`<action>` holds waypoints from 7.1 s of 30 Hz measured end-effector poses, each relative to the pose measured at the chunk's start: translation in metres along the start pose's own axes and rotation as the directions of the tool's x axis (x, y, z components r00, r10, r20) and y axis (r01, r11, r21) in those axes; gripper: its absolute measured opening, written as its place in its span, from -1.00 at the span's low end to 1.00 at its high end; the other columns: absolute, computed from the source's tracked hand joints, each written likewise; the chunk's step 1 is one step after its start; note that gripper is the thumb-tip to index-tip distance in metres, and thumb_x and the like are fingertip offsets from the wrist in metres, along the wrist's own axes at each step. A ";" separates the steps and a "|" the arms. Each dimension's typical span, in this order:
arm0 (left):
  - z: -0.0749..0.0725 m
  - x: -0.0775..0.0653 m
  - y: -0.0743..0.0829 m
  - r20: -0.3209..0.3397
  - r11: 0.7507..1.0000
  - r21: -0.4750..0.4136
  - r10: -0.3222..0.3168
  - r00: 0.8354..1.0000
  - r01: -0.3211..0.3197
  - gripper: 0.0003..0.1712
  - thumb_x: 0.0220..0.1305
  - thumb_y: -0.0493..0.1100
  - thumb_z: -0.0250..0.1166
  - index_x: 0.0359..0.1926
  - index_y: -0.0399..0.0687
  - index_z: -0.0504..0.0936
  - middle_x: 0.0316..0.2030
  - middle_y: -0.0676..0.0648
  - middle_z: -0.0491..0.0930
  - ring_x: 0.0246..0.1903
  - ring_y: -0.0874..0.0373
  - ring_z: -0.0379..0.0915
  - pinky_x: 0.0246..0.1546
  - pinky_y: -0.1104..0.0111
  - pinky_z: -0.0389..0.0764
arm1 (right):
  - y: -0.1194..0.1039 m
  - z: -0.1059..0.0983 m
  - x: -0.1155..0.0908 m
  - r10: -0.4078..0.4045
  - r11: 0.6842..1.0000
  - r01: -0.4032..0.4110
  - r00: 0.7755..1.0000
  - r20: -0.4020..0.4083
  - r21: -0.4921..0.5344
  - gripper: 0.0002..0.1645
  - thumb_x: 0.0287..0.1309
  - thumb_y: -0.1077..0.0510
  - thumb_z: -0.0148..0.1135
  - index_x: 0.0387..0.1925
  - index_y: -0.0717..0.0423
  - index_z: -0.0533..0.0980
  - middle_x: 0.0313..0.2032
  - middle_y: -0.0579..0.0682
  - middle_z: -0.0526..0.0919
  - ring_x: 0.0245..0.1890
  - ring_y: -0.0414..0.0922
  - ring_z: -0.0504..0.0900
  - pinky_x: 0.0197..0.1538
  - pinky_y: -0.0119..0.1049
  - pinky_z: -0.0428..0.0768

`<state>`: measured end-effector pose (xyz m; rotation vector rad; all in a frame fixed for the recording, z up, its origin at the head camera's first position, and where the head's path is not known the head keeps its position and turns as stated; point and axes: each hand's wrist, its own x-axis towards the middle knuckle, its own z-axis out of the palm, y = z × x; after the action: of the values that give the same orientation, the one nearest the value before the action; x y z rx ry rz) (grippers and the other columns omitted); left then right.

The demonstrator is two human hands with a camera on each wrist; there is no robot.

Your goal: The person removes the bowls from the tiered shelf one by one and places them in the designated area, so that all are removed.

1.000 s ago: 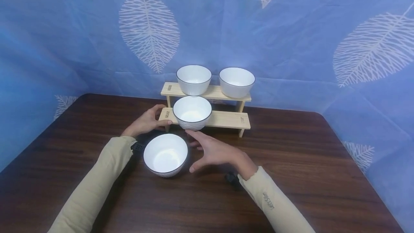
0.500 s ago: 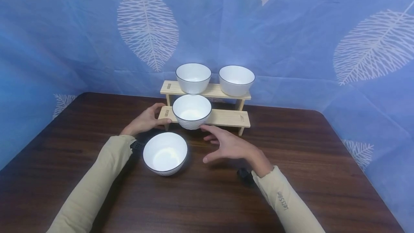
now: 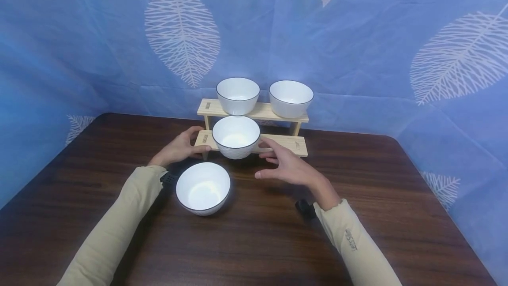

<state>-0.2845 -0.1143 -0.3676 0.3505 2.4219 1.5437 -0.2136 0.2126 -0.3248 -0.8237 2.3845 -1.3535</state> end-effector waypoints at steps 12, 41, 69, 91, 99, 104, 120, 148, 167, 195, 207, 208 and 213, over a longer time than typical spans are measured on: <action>0.000 0.000 0.001 -0.001 1.000 -0.007 0.000 1.000 0.000 -0.06 0.35 -0.25 0.39 0.53 -0.33 0.02 0.25 -0.44 0.35 0.04 -0.24 0.58 -0.04 0.10 0.72 | -0.003 0.000 0.020 0.037 0.997 -0.030 0.994 -0.098 0.070 0.13 0.24 0.38 0.35 0.58 0.29 -0.19 0.50 0.36 0.03 0.42 0.31 0.25 0.36 0.19 0.35; -0.001 -0.002 0.001 0.000 1.000 -0.015 0.003 1.000 -0.003 -0.05 0.36 -0.25 0.38 0.54 -0.34 -0.01 0.26 -0.45 0.33 0.01 -0.25 0.60 -0.07 0.10 0.73 | 0.003 0.014 0.066 -0.031 0.992 0.054 0.979 -0.202 0.113 0.38 -0.04 0.14 0.56 0.58 0.21 -0.19 0.41 0.28 0.21 0.37 0.18 0.29 0.42 0.09 0.25; -0.001 0.000 0.001 -0.010 1.000 0.007 0.016 1.000 -0.016 -0.06 0.35 -0.23 0.39 0.53 -0.36 0.03 0.23 -0.45 0.36 0.00 -0.22 0.60 -0.07 0.11 0.73 | 0.001 0.009 0.040 0.057 0.998 -0.059 0.957 -0.283 0.003 0.41 -0.08 0.12 0.60 0.61 0.15 -0.14 0.46 0.19 0.23 0.37 0.14 0.33 0.43 0.14 0.27; 0.001 -0.001 -0.003 -0.009 1.000 0.009 0.012 1.000 -0.012 -0.06 0.35 -0.21 0.40 0.53 -0.35 0.03 0.24 -0.44 0.35 0.01 -0.22 0.59 -0.08 0.11 0.73 | 0.007 -0.001 -0.008 0.047 0.997 -0.062 0.963 -0.265 -0.048 0.39 -0.10 0.12 0.63 0.58 0.28 -0.08 0.47 0.36 0.12 0.37 0.31 0.26 0.28 0.26 0.39; -0.002 0.001 -0.002 -0.021 0.999 0.043 0.009 1.000 -0.008 -0.07 0.32 -0.20 0.43 0.51 -0.33 0.08 0.19 -0.42 0.40 -0.02 -0.19 0.60 -0.09 0.11 0.73 | 0.012 0.000 -0.022 -0.010 0.999 -0.001 0.976 -0.217 -0.054 0.40 -0.14 0.17 0.66 0.57 0.31 -0.05 0.48 0.36 0.11 0.37 0.30 0.24 0.26 0.28 0.38; -0.001 0.002 -0.002 -0.023 0.999 0.050 0.010 1.000 -0.009 -0.07 0.32 -0.19 0.43 0.51 -0.33 0.08 0.18 -0.41 0.41 -0.01 -0.18 0.59 -0.08 0.11 0.73 | 0.012 -0.001 -0.029 -0.039 0.997 0.024 0.980 -0.194 -0.076 0.41 -0.19 0.18 0.68 0.56 0.33 -0.02 0.49 0.36 0.09 0.37 0.30 0.24 0.26 0.11 0.43; 0.000 0.000 -0.001 -0.001 1.000 0.024 0.014 1.000 -0.013 -0.07 0.35 -0.19 0.41 0.52 -0.34 0.05 0.28 -0.44 0.34 0.05 -0.23 0.57 -0.05 0.10 0.72 | 0.014 0.006 -0.048 -0.043 0.993 0.032 0.994 -0.100 -0.112 0.43 -0.25 0.20 0.70 0.54 0.39 -0.01 0.40 0.43 0.23 0.27 0.31 0.35 0.14 -0.13 0.57; -0.001 0.001 -0.002 -0.023 1.000 0.018 0.000 1.000 0.001 -0.09 0.32 -0.21 0.43 0.50 -0.34 0.10 0.20 -0.43 0.40 0.02 -0.23 0.59 -0.10 0.09 0.74 | 0.020 0.005 -0.048 -0.022 1.000 0.023 0.993 0.117 -0.011 0.45 -0.15 0.12 0.68 0.55 0.37 -0.11 0.35 0.42 0.23 0.21 0.25 0.40 0.14 -0.32 0.52; -0.002 0.000 -0.003 0.002 0.999 -0.020 0.028 1.000 -0.028 -0.08 0.34 -0.23 0.41 0.51 -0.37 0.06 0.18 -0.46 0.39 0.02 -0.26 0.58 -0.08 0.08 0.73 | 0.019 0.003 -0.038 0.026 0.995 -0.047 0.971 0.238 0.083 0.53 -0.06 0.14 0.63 0.57 0.35 -0.32 0.49 0.43 -0.05 0.43 0.35 0.07 0.35 -0.07 0.38; 0.000 -0.001 -0.002 0.006 1.000 -0.016 0.010 1.000 -0.010 -0.07 0.33 -0.23 0.42 0.51 -0.37 0.06 0.16 -0.44 0.40 0.01 -0.24 0.59 -0.09 0.07 0.73 | 0.020 -0.041 -0.027 -0.207 0.978 0.201 0.884 -0.418 -0.060 -0.42 0.33 0.48 0.17 0.35 0.47 0.32 0.16 -0.11 0.54 0.13 -0.08 0.56 0.10 -0.51 0.58; 0.000 0.000 -0.001 -0.001 1.000 -0.007 0.013 1.000 -0.013 -0.06 0.32 -0.22 0.43 0.51 -0.37 0.06 0.16 -0.44 0.40 0.00 -0.24 0.59 -0.08 0.08 0.73 | 0.019 -0.057 -0.016 -0.154 0.988 0.112 0.719 -0.678 -0.106 -0.36 0.30 0.44 0.22 0.37 0.43 0.30 0.18 0.02 0.48 0.11 -0.16 0.51 0.00 -0.61 0.56; -0.001 0.000 -0.001 -0.002 1.000 -0.007 0.009 1.000 -0.009 -0.06 0.32 -0.23 0.43 0.51 -0.37 0.06 0.16 -0.44 0.40 0.00 -0.24 0.59 -0.08 0.08 0.73 | 0.018 -0.059 -0.014 -0.139 0.990 0.094 0.717 -0.683 -0.103 -0.33 0.30 0.42 0.23 0.39 0.41 0.27 0.21 0.08 0.46 0.14 -0.11 0.49 0.01 -0.60 0.55; -0.002 0.000 -0.001 0.004 1.000 -0.004 0.007 1.000 -0.007 -0.05 0.33 -0.23 0.42 0.51 -0.38 0.05 0.15 -0.44 0.40 0.00 -0.24 0.59 -0.08 0.08 0.73 | 0.015 -0.065 -0.006 -0.070 0.997 0.026 0.723 -0.687 -0.074 -0.20 0.30 0.36 0.27 0.49 0.31 0.18 0.36 0.26 0.32 0.29 0.14 0.37 0.17 -0.37 0.54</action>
<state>-0.2857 -0.1165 -0.3671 0.3605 2.4168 1.5492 -0.2457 0.2675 -0.3042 -0.4184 2.9725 -1.8758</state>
